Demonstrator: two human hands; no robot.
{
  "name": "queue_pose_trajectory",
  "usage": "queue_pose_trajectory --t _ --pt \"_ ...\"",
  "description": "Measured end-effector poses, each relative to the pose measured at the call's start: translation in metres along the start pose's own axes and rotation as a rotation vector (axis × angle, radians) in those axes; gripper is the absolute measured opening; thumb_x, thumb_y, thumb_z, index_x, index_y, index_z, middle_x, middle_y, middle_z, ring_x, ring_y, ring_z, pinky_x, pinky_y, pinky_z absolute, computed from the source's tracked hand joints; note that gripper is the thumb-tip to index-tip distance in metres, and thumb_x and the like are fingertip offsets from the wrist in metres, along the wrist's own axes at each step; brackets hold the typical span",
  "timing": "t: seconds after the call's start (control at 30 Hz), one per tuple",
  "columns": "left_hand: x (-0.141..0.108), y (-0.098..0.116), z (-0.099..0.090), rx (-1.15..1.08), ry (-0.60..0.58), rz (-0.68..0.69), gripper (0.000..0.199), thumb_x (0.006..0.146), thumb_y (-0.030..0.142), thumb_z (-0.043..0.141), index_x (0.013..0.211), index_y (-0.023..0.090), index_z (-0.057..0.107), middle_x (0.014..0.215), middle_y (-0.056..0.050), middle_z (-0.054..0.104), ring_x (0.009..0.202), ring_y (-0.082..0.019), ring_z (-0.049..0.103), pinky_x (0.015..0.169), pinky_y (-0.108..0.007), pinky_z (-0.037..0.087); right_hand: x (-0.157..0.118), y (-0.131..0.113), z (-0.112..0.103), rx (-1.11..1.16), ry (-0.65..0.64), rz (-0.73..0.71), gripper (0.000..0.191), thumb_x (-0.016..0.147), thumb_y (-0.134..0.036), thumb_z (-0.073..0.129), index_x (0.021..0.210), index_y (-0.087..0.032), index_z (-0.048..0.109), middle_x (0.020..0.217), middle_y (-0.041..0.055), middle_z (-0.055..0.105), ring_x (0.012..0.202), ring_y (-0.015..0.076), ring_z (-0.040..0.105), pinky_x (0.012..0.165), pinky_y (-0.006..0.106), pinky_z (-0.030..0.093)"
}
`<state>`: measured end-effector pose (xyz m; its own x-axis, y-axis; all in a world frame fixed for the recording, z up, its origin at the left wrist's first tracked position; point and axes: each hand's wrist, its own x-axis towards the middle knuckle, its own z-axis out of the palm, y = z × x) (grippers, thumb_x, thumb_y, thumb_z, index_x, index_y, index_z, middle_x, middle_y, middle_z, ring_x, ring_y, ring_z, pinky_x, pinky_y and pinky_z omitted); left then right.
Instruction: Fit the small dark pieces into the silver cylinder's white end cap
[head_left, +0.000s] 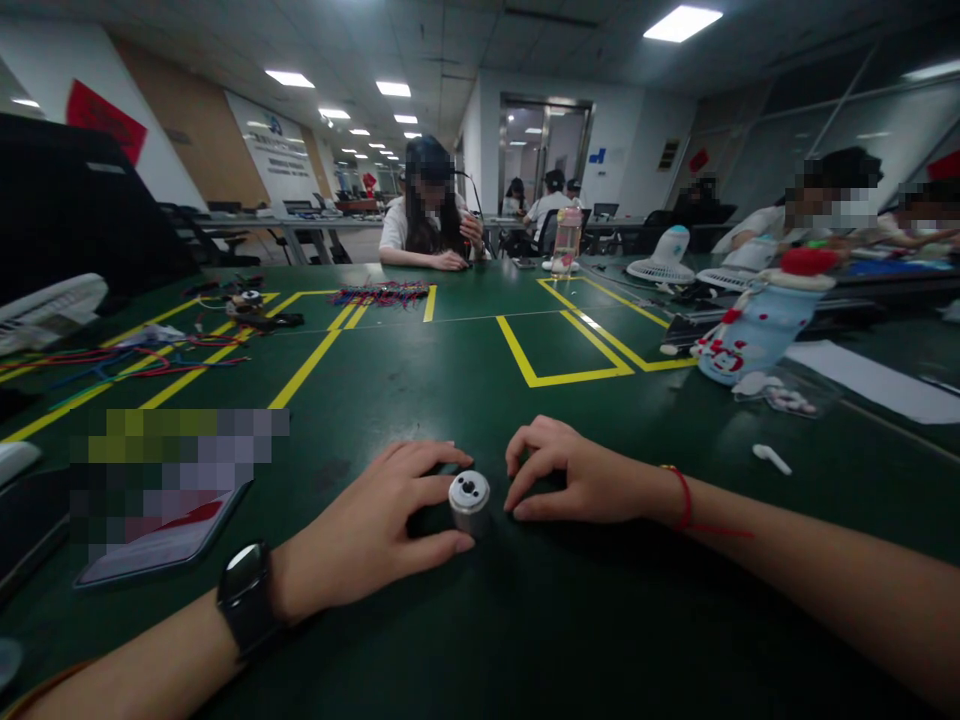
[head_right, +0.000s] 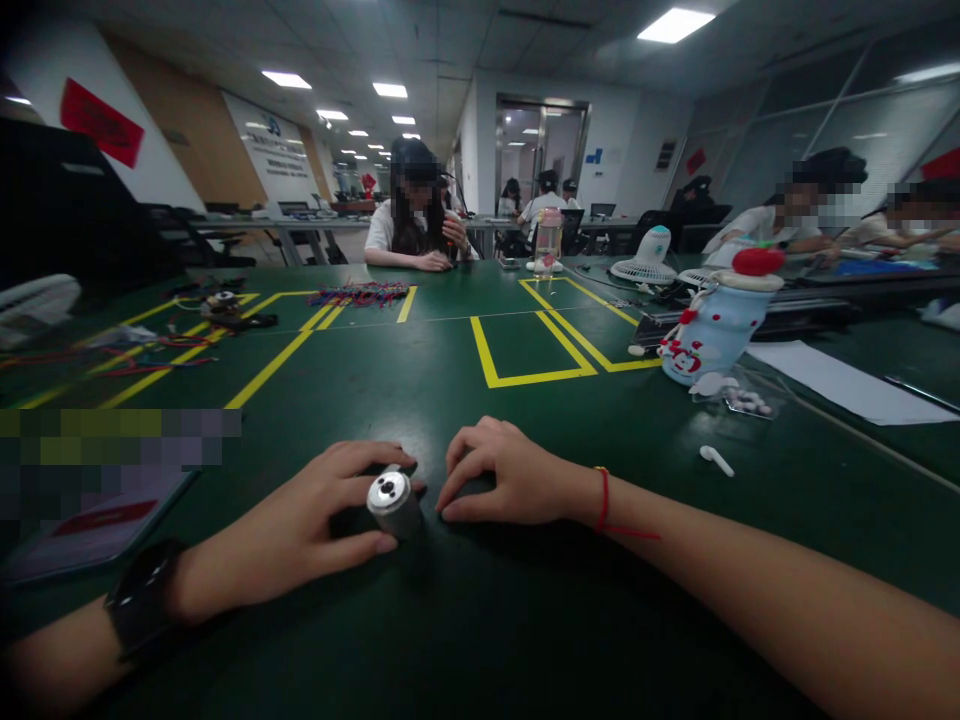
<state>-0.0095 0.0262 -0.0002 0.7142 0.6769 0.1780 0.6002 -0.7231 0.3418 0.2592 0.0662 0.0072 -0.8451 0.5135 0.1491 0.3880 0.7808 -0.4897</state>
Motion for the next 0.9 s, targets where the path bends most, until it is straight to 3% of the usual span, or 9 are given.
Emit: queue_pose_trajectory --t 0.2,0.33,0.4,0.53,0.63,0.77,0.9 --pt "0.001 -0.001 0.0 -0.001 0.016 0.007 0.028 0.086 0.041 0.065 0.112 0.03 0.063 0.133 -0.003 0.05 0.122 -0.028 0.046 0.101 -0.048 0.038 -0.001 -0.002 0.0 -0.004 0.002 -0.01 0.017 0.083 -0.04 0.066 0.093 -0.029 0.075 0.104 0.0026 0.059 0.097 0.0182 0.051 0.09 0.038 0.036" --pt "0.001 -0.001 0.0 -0.003 0.004 -0.002 0.029 0.087 0.042 0.064 0.114 0.031 0.063 0.134 -0.003 0.049 0.123 -0.028 0.046 0.102 -0.047 0.037 0.0 0.0 -0.005 0.162 0.067 0.023 0.024 0.081 -0.039 0.068 0.098 -0.023 0.073 0.104 0.0046 0.061 0.097 0.0179 0.055 0.088 0.035 0.041" --pt "0.0 -0.001 0.0 -0.002 0.0 -0.003 0.031 0.088 0.041 0.063 0.117 0.031 0.061 0.135 -0.002 0.048 0.124 -0.028 0.045 0.103 -0.047 0.037 0.0 0.01 -0.01 0.288 0.192 0.124 0.026 0.082 -0.04 0.067 0.098 -0.019 0.071 0.101 0.0058 0.063 0.09 0.0166 0.058 0.08 0.031 0.045" --pt "-0.001 -0.001 0.0 -0.011 0.014 0.0 0.034 0.087 0.04 0.064 0.119 0.031 0.061 0.134 -0.003 0.049 0.123 -0.028 0.046 0.103 -0.047 0.037 -0.002 0.049 -0.02 0.348 0.58 0.474 0.026 0.079 -0.041 0.066 0.084 -0.016 0.07 0.08 0.0037 0.066 0.073 0.015 0.058 0.068 0.029 0.044" --pt "-0.001 -0.001 -0.001 -0.019 0.019 -0.002 0.033 0.086 0.04 0.065 0.118 0.031 0.062 0.134 -0.003 0.05 0.122 -0.028 0.047 0.103 -0.047 0.038 -0.005 0.075 -0.025 0.316 0.702 0.558 0.029 0.08 -0.042 0.061 0.084 -0.014 0.067 0.073 0.0029 0.063 0.063 0.013 0.053 0.06 0.028 0.041" --pt "-0.002 -0.002 -0.001 -0.017 0.005 -0.007 0.033 0.087 0.042 0.064 0.118 0.032 0.062 0.134 -0.002 0.049 0.122 -0.028 0.046 0.102 -0.047 0.038 -0.007 0.085 -0.025 0.291 0.687 0.559 0.033 0.081 -0.044 0.058 0.086 -0.013 0.066 0.072 0.0031 0.062 0.061 0.0125 0.052 0.058 0.027 0.039" --pt "-0.002 -0.001 -0.001 -0.021 0.019 -0.006 0.034 0.086 0.042 0.065 0.118 0.031 0.062 0.134 -0.003 0.05 0.121 -0.028 0.047 0.102 -0.047 0.038 -0.006 0.072 -0.021 0.224 0.55 0.518 0.029 0.08 -0.041 0.061 0.085 -0.014 0.069 0.074 0.0036 0.064 0.064 0.0137 0.054 0.061 0.028 0.039"
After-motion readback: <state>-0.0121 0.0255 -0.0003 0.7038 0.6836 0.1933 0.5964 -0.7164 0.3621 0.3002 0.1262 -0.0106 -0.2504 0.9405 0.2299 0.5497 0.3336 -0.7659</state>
